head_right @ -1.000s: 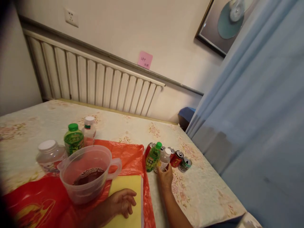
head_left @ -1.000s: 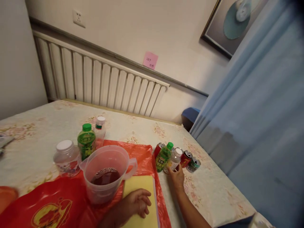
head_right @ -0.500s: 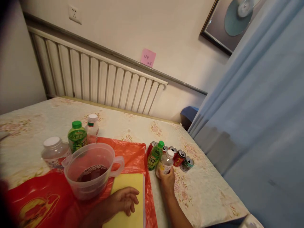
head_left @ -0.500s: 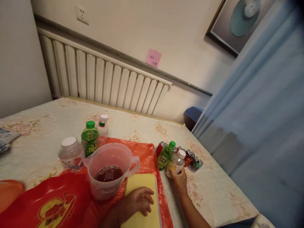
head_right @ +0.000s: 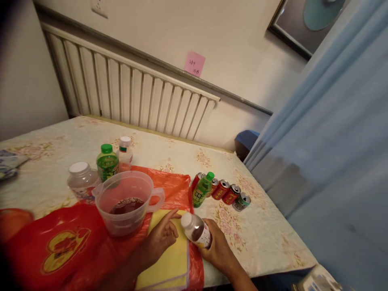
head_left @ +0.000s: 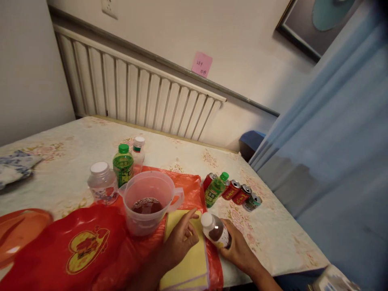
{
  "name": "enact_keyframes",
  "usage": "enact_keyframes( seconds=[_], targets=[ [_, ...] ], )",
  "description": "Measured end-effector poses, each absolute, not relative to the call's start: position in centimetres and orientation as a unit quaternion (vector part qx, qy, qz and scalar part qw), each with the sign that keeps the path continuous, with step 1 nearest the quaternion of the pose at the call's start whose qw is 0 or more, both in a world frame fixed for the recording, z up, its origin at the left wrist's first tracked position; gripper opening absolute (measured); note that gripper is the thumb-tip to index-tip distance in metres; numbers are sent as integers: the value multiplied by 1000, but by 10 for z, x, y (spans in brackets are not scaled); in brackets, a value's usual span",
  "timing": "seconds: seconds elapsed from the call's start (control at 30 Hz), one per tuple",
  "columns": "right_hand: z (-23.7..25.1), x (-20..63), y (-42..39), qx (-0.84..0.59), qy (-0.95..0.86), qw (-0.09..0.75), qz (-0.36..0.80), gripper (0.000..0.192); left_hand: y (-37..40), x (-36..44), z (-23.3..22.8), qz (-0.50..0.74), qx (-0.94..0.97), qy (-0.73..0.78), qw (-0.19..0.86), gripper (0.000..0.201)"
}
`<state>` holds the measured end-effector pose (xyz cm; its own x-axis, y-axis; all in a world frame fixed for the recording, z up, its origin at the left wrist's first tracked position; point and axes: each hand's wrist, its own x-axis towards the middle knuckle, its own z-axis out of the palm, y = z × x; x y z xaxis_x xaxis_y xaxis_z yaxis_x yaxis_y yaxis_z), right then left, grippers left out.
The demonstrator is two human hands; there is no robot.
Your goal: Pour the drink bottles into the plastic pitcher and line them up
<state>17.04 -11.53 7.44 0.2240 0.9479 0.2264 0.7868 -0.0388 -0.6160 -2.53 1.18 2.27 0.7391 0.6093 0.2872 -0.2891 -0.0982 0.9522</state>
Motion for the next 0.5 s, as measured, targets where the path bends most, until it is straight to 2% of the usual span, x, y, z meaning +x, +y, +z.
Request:
enact_keyframes(
  seconds=[0.13, 0.3, 0.5],
  targets=[
    [79, 166, -114, -679, -654, 306, 134, 54, 9, -29, 36, 384, 728, 129, 553, 55],
    [84, 164, -109, -668, -677, 277, 136, 57, 6, -34, 48, 408, 793, 127, 435, 33],
    [91, 160, -105, -661, -697, 251, 118, 59, 2, -36, 47, 409, 818, 224, 337, 16]
  ],
)
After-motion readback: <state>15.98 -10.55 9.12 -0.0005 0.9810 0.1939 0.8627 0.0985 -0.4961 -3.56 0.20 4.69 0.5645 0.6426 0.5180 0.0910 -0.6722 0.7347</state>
